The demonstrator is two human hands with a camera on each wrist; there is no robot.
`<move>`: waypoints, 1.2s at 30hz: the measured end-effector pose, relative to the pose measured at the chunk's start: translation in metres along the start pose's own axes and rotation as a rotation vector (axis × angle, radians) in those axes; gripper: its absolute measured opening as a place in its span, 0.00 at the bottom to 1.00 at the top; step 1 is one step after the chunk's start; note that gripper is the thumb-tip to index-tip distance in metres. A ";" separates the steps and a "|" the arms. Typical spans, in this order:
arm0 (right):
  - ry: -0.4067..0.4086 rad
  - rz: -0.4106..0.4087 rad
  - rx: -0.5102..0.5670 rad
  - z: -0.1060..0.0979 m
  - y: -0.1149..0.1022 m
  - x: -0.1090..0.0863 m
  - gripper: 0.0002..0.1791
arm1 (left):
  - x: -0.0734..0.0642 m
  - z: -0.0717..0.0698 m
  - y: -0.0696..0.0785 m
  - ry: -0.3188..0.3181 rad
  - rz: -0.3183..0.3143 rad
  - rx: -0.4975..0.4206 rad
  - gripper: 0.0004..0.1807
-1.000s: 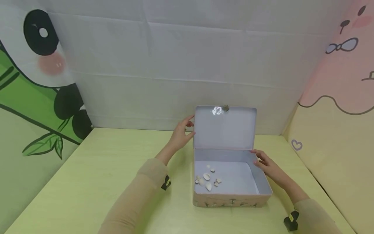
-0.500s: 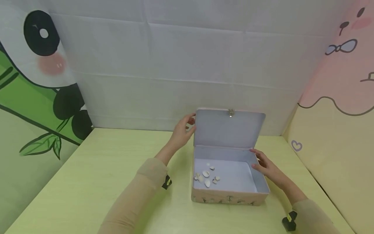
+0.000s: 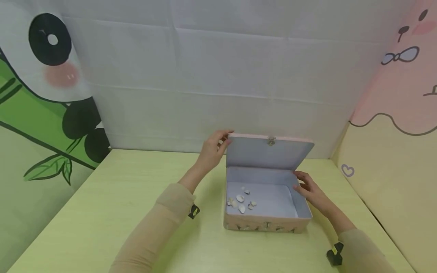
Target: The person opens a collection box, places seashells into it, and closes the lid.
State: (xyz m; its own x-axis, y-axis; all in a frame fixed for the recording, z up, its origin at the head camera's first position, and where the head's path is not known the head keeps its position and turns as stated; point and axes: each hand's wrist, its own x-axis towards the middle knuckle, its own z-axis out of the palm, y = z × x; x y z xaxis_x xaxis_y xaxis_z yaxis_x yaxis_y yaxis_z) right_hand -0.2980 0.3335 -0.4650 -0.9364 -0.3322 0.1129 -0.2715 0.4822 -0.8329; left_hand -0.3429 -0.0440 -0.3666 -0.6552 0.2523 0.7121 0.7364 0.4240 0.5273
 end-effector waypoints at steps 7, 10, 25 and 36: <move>0.069 -0.054 0.051 -0.005 -0.016 0.001 0.32 | -0.003 -0.007 0.005 -0.003 0.052 0.040 0.12; 0.086 -0.108 0.155 -0.013 -0.026 0.000 0.31 | -0.006 -0.010 0.006 -0.018 0.075 0.055 0.11; 0.262 -0.403 0.134 -0.029 -0.099 -0.015 0.25 | -0.025 -0.025 0.015 -0.074 0.255 0.132 0.11; 0.352 -0.447 -0.082 -0.002 -0.121 -0.044 0.15 | -0.054 -0.042 0.027 -0.112 0.284 0.127 0.12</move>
State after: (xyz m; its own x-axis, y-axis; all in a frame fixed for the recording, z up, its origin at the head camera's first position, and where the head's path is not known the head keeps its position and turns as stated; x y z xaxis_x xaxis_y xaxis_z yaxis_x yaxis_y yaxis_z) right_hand -0.2239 0.2913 -0.3680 -0.7405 -0.2349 0.6297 -0.6612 0.4227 -0.6198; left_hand -0.2809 -0.0827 -0.3715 -0.4460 0.4671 0.7634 0.8700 0.4265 0.2473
